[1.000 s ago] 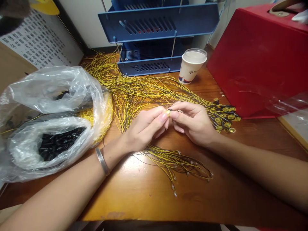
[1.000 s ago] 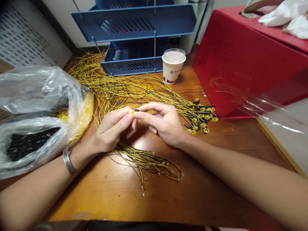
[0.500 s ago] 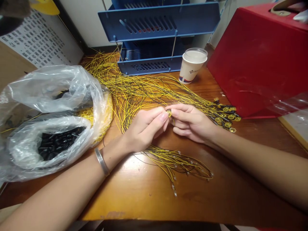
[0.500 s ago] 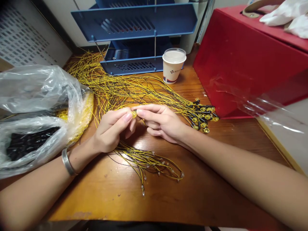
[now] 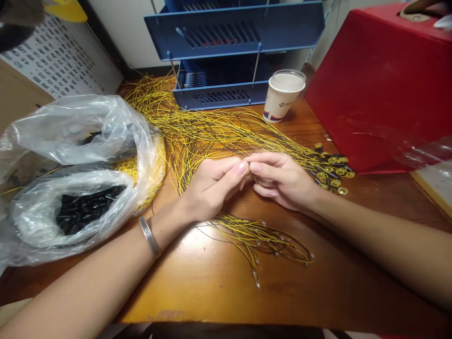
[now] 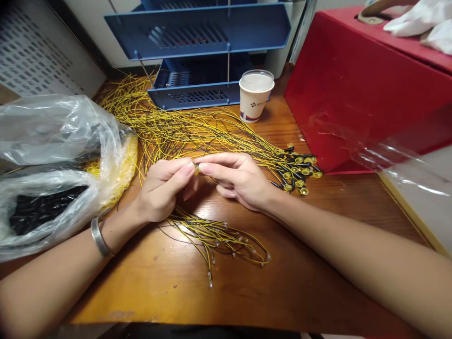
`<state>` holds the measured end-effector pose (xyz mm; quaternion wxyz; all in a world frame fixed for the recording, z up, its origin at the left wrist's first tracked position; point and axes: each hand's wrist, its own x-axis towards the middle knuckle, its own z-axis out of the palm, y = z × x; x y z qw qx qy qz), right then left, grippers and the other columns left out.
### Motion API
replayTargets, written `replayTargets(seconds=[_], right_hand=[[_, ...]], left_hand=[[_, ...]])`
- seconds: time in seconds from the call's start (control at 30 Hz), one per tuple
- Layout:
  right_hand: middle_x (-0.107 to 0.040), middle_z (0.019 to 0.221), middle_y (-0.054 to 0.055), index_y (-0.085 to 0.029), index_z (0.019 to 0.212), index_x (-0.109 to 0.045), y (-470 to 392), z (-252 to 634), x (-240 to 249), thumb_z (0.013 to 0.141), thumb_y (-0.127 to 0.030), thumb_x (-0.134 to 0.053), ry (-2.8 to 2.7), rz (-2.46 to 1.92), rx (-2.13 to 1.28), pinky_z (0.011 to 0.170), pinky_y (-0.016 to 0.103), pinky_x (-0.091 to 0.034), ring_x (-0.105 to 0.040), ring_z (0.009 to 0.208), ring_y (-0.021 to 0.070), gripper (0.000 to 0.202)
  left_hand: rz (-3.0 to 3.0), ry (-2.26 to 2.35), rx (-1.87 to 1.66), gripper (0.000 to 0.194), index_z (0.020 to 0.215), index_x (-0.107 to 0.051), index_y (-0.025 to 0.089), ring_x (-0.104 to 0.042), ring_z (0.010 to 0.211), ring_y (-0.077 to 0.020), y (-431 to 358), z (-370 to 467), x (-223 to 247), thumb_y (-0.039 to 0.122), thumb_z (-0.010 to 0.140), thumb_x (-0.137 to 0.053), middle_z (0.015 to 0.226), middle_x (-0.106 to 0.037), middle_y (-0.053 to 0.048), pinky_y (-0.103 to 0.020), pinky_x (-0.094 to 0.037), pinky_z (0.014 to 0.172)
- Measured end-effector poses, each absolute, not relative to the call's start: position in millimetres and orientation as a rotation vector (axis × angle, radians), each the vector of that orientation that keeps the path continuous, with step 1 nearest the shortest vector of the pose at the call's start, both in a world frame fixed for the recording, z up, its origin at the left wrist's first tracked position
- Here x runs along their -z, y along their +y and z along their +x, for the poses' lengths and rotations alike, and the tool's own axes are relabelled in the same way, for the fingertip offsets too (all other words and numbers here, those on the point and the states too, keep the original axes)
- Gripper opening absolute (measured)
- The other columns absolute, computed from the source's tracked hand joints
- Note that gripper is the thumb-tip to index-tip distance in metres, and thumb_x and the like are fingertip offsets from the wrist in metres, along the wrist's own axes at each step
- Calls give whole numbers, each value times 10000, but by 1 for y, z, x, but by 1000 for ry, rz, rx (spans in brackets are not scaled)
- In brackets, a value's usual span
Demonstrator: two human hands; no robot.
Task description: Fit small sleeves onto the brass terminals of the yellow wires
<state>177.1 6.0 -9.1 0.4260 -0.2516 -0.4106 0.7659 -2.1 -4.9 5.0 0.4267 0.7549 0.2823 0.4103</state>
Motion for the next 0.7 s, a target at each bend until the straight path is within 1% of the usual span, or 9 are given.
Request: replayTargets(seconds=[0.07, 0.13, 0.2, 0.27, 0.37, 0.47, 0.6, 0.7], right_hand=[[-477, 516, -76, -243, 847, -806, 6, 177, 12, 751, -251, -818, -1055, -621, -1864, 332, 143, -156, -230, 384, -5, 97], [-553, 598, -53, -253, 886, -806, 5, 177, 16, 777, -250, -800, -1113, -634, -1754, 337, 153, -162, -271, 391, -6, 109], [-627, 724, -22, -249, 909, -803, 3, 176, 18, 791, -250, -789, -1196, -664, -1593, 347, 163, -199, -338, 421, -1, 119], [-662, 805, 0, -231, 899, -799, 1, 175, 17, 785, -241, -790, -1273, -709, -1424, 365, 170, -247, -395, 463, 13, 115], [-685, 831, 22, -215, 880, -793, -4, 172, 11, 785, -219, -777, -1355, -798, -1218, 400, 181, -315, -477, 537, 48, 97], [-695, 852, 34, -225, 885, -791, -8, 170, 7, 805, -216, -753, -1414, -865, -1059, 459, 209, -396, -561, 627, 87, 90], [-708, 873, 46, -238, 911, -794, -10, 171, 8, 824, -245, -739, -1501, -917, -863, 566, 261, -487, -610, 714, 130, 103], [-714, 874, 48, -244, 947, -798, -10, 172, 10, 835, -247, -733, -1554, -927, -771, 640, 283, -514, -631, 804, 158, 130]], left_hand=[[1874, 728, -997, 428, 659, -513, 159, -411, 475, -79, -5, -3, -5, 317, 1042, -402, 523, -465, 35, -243, -319, 484], [1876, 749, -982, 442, 664, -517, 162, -422, 484, -88, -4, -3, -4, 341, 1046, -385, 522, -469, 30, -250, -330, 496], [1896, 779, -987, 451, 645, -505, 164, -441, 517, -95, -3, -2, -3, 354, 1040, -398, 543, -483, 22, -258, -352, 535], [1905, 826, -988, 450, 626, -486, 165, -444, 540, -98, -2, -1, -3, 355, 1029, -422, 562, -487, 18, -267, -354, 560], [1890, 867, -961, 437, 634, -479, 166, -440, 546, -101, -2, -2, -2, 358, 1023, -425, 575, -486, 18, -273, -348, 564], [1881, 841, -939, 411, 673, -491, 167, -451, 559, -107, -1, -3, -2, 369, 1024, -415, 594, -499, 16, -274, -362, 575], [1883, 813, -939, 387, 702, -501, 170, -464, 574, -119, -1, -5, -2, 379, 1017, -419, 607, -510, 10, -275, -371, 576], [1863, 793, -934, 384, 711, -503, 170, -463, 559, -116, -1, -5, -1, 383, 1019, -416, 604, -509, 12, -274, -375, 570]])
